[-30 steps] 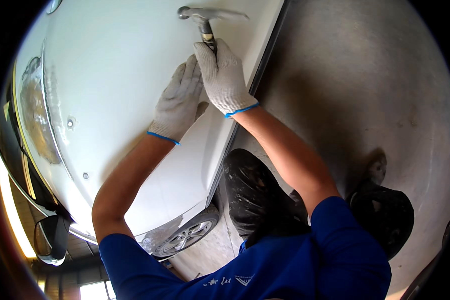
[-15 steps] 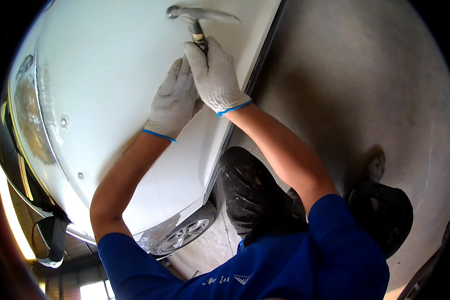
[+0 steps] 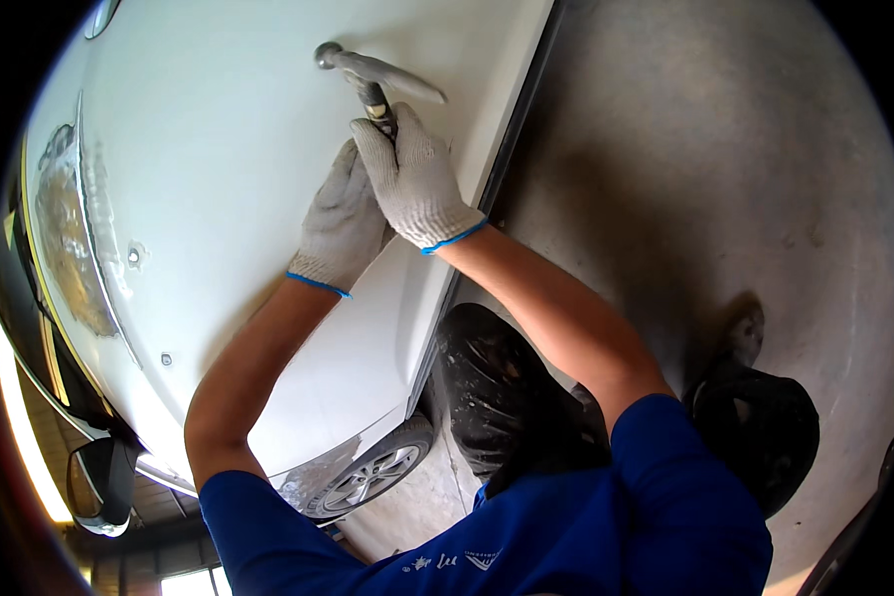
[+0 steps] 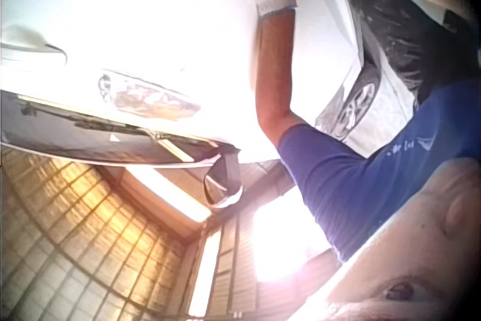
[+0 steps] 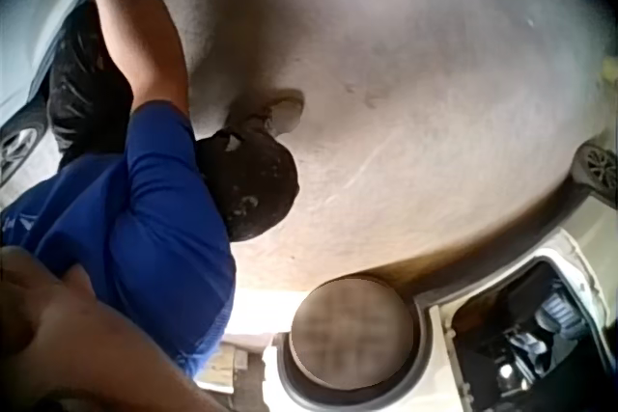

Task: The person puts on gloves and uses a hammer to repeatedly tap the side panel of a white car, likely to smooth out a dent. The person walks around the vehicle and continues hammering the same area from different angles.

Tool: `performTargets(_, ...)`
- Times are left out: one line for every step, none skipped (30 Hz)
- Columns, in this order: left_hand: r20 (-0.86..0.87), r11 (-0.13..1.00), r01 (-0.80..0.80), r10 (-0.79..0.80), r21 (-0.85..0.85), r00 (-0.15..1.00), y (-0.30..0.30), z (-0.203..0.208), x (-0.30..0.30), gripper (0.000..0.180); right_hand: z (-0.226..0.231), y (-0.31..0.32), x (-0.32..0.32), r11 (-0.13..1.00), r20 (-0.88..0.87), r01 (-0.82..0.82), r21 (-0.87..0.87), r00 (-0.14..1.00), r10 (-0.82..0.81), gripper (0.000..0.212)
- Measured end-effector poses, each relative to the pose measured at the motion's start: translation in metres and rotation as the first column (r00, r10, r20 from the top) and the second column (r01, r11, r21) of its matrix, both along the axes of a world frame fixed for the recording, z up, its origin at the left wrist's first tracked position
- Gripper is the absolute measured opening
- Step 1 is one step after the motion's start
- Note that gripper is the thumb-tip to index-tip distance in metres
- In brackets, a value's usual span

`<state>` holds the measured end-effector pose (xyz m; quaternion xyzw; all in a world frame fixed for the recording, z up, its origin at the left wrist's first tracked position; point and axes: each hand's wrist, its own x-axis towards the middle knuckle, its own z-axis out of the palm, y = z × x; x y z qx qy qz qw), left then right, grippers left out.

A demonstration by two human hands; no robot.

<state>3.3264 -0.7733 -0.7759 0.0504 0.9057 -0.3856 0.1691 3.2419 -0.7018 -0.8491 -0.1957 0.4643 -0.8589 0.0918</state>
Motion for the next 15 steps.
performTargets(-0.001,1.0,-0.008,0.008,-0.002,1.0,0.0,0.001,0.0,0.07,-0.003,0.006,-0.006,0.971,0.068,-0.215,0.105,0.976,0.208,0.023)
performTargets(-0.002,0.999,0.009,-0.009,-0.035,1.0,0.002,0.0,0.0,0.073,-0.001,0.012,-0.008,0.992,0.104,-0.124,-0.013,0.987,0.124,0.024)
performTargets(0.001,0.997,0.026,-0.026,-0.068,1.0,0.006,0.0,-0.001,0.075,0.001,0.017,-0.009,0.992,0.152,-0.024,-0.128,0.987,0.044,0.026)
performTargets(0.004,0.994,0.043,-0.043,-0.1,0.999,0.009,-0.001,-0.002,0.078,0.0,0.013,-0.011,0.982,0.162,0.048,-0.182,0.987,-0.018,0.027)
performTargets(-0.053,0.999,0.047,-0.048,-0.015,0.997,0.009,0.0,-0.003,0.079,-0.001,0.008,-0.012,0.965,0.175,0.12,-0.234,0.981,-0.079,0.029)
performTargets(-0.026,0.999,0.031,-0.032,-0.02,0.999,0.009,0.0,-0.003,0.08,-0.001,0.004,-0.015,0.991,0.144,0.042,-0.124,0.989,-0.024,0.028)
performTargets(0.0,1.0,0.016,-0.016,-0.025,1.0,0.007,0.001,-0.001,0.08,-0.001,0.0,-0.016,0.999,0.12,-0.034,-0.01,0.992,0.035,0.027)
performTargets(0.027,1.0,0.001,0.0,-0.031,1.0,0.007,0.001,-0.001,0.081,-0.002,-0.001,-0.016,0.989,0.103,-0.107,0.107,0.99,0.096,0.026)
performTargets(0.014,1.0,0.003,-0.002,-0.029,1.0,0.008,0.002,-0.001,0.08,0.003,0.012,-0.021,0.982,0.119,-0.156,0.104,0.982,0.144,0.026)
performTargets(0.001,1.0,0.004,-0.004,-0.028,1.0,0.01,0.001,-0.001,0.08,0.003,0.011,-0.019,0.999,0.132,-0.046,-0.011,0.99,0.047,0.028)
performTargets(-0.011,1.0,0.006,-0.007,-0.026,1.0,0.011,0.002,-0.002,0.079,0.0,0.009,-0.017,0.99,0.156,0.067,-0.125,0.987,-0.047,0.029)
performTargets(-0.013,1.0,0.008,-0.008,-0.009,1.0,0.011,0.001,-0.002,0.079,-0.001,0.006,-0.017,0.983,0.129,0.128,-0.134,0.985,-0.111,0.031)
performTargets(-0.014,1.0,0.01,-0.01,0.009,1.0,0.009,0.0,-0.002,0.079,-0.001,0.003,-0.015,0.973,0.108,0.183,-0.141,0.98,-0.169,0.032)
performTargets(-0.016,1.0,0.013,-0.013,0.027,1.0,0.008,0.001,-0.002,0.079,-0.003,0.001,-0.017,0.996,0.103,0.071,-0.053,0.993,-0.065,0.031)
performTargets(0.01,1.0,0.003,-0.003,0.008,1.0,0.008,0.001,-0.001,0.079,-0.003,0.001,-0.02,0.998,0.104,-0.044,0.037,0.994,0.04,0.031)
